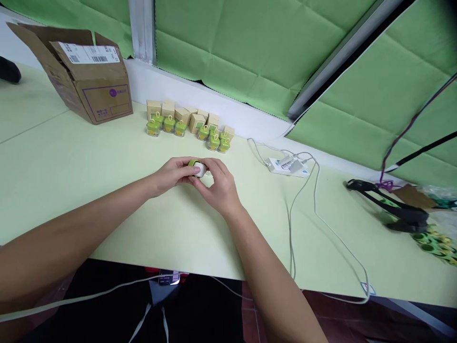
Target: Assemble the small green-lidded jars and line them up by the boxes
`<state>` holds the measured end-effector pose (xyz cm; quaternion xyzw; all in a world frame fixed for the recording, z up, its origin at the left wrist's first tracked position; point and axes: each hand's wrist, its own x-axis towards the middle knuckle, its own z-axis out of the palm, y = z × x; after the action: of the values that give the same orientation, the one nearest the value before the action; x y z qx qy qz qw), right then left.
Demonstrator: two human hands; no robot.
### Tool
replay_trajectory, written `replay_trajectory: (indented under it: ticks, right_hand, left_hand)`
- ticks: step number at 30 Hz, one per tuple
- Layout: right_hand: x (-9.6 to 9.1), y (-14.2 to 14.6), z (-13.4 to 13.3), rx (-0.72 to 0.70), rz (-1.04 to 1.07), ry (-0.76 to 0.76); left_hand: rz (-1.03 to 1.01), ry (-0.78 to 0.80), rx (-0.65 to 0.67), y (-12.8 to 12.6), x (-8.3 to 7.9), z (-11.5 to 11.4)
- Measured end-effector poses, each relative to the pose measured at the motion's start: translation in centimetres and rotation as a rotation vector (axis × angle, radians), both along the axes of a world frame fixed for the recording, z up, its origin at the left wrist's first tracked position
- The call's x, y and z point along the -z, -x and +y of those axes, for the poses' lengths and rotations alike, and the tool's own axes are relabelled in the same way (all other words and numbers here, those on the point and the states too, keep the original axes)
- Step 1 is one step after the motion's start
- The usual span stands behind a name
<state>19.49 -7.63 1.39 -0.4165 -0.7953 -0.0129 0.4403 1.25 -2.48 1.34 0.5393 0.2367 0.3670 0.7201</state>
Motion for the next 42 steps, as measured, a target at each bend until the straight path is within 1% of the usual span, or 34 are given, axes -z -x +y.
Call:
replay_trajectory:
  ticks: [6, 9, 14, 20, 24, 29, 33, 35, 38, 42]
  right_hand:
    - [-0.15, 0.07, -0.07, 0.020, -0.001, 0.030]
    - [-0.15, 0.10, -0.06, 0.020, -0.008, 0.025]
    - [-0.23, 0.24, -0.11, 0.014, 0.036, 0.029]
    - [-0.37, 0.49, -0.16, 0.030, 0.104, 0.078]
    - [-0.37, 0.47, -0.20, 0.033, 0.093, 0.097]
    - [-0.52, 0.44, -0.31, 0.020, 0.120, 0.060]
    - [-0.43, 0.36, -0.31, 0.060, 0.103, 0.046]
    - [-0.23, 0.24, -0.20, 0.084, 0.092, 0.030]
    - [0.12, 0.03, 0.02, 0.076, 0.072, 0.006]
    - [0.37, -0.14, 0.18, 0.071, 0.055, 0.025]
  left_hand:
    - [-0.030, 0.027, -0.016, 0.03, -0.22, 0.00]
    - [-0.014, 0.012, -0.009, 0.07, -0.12, 0.02]
    - [-0.006, 0.011, -0.007, -0.03, -0.11, 0.08]
    - [-0.071, 0.023, 0.040, -0.08, -0.45, -0.20]
    - [-0.028, 0.021, 0.043, -0.03, -0.51, -0.33]
    - [-0.049, 0.034, 0.048, -0.04, -0.34, 0.21]
    - [-0.019, 0.008, 0.072, 0.20, -0.25, 0.43]
    - [0.029, -0.027, 0.035, 0.27, -0.34, 0.25]
    - [0.089, -0.088, -0.045, 0.15, -0.48, -0.14]
    - [0.109, -0.091, -0.087, -0.10, -0.33, -0.12]
